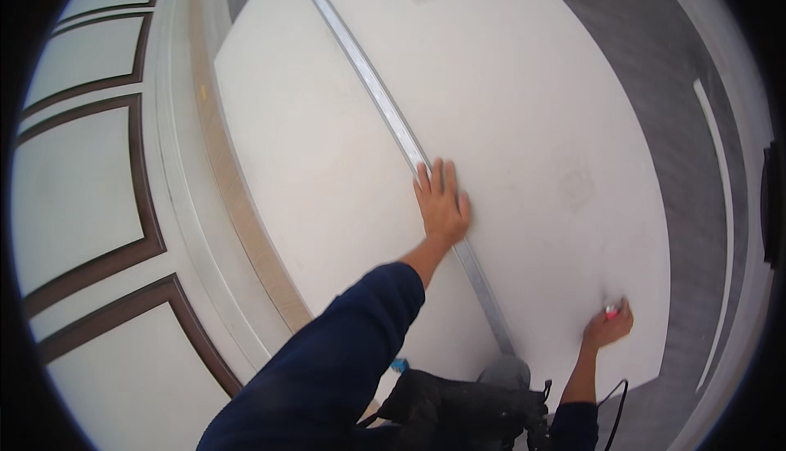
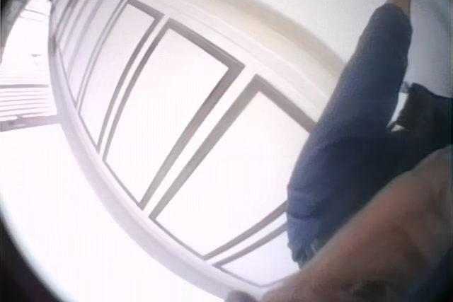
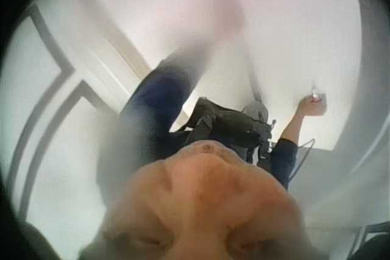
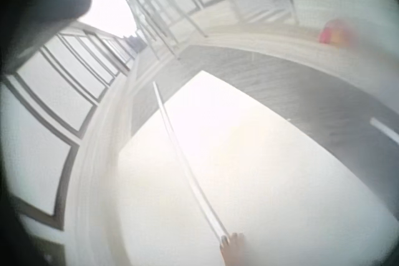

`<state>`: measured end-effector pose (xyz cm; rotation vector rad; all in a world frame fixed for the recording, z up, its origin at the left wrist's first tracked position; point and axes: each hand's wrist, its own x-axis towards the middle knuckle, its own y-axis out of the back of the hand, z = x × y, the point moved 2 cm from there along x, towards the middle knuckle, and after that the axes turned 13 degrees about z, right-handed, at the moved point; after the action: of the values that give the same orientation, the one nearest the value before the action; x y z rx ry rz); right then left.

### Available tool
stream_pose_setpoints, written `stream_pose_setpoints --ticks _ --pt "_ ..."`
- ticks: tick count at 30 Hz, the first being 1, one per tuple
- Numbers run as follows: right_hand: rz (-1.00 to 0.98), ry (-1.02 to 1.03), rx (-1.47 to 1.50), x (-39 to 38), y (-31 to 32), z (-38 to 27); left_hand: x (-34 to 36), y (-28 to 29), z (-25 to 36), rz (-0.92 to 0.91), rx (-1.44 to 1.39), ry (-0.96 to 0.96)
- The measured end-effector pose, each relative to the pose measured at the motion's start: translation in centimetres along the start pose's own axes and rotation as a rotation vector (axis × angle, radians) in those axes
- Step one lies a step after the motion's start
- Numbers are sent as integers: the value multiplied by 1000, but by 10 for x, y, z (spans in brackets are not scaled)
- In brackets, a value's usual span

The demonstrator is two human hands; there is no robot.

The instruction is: The person uses a utility knife and a metal straightedge to score and cut a large sheet of drywall. They measure the board, align the straightedge, and make multiple scoring passes to sever the material. The person then snaps the board along the scored line and cuts the paper backing on the reverse side.

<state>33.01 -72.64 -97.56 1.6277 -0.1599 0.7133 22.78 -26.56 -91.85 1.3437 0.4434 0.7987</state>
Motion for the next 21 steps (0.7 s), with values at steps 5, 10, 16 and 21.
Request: stream_pose_setpoints --ticks 5,10,16,21 --pt "-115 -126 93 5 8 0 -4 7 -7 -39 -16 47" --pt "-423 -383 -7 24 7 3 -7 5 -2 -78 -67 105" --pt "-277 -77 486 181 -42 -210 -6 3 -1 -49 -126 112" --pt "-35 258 485 328 -142 -375 -15 -1 -8 -35 -119 107"
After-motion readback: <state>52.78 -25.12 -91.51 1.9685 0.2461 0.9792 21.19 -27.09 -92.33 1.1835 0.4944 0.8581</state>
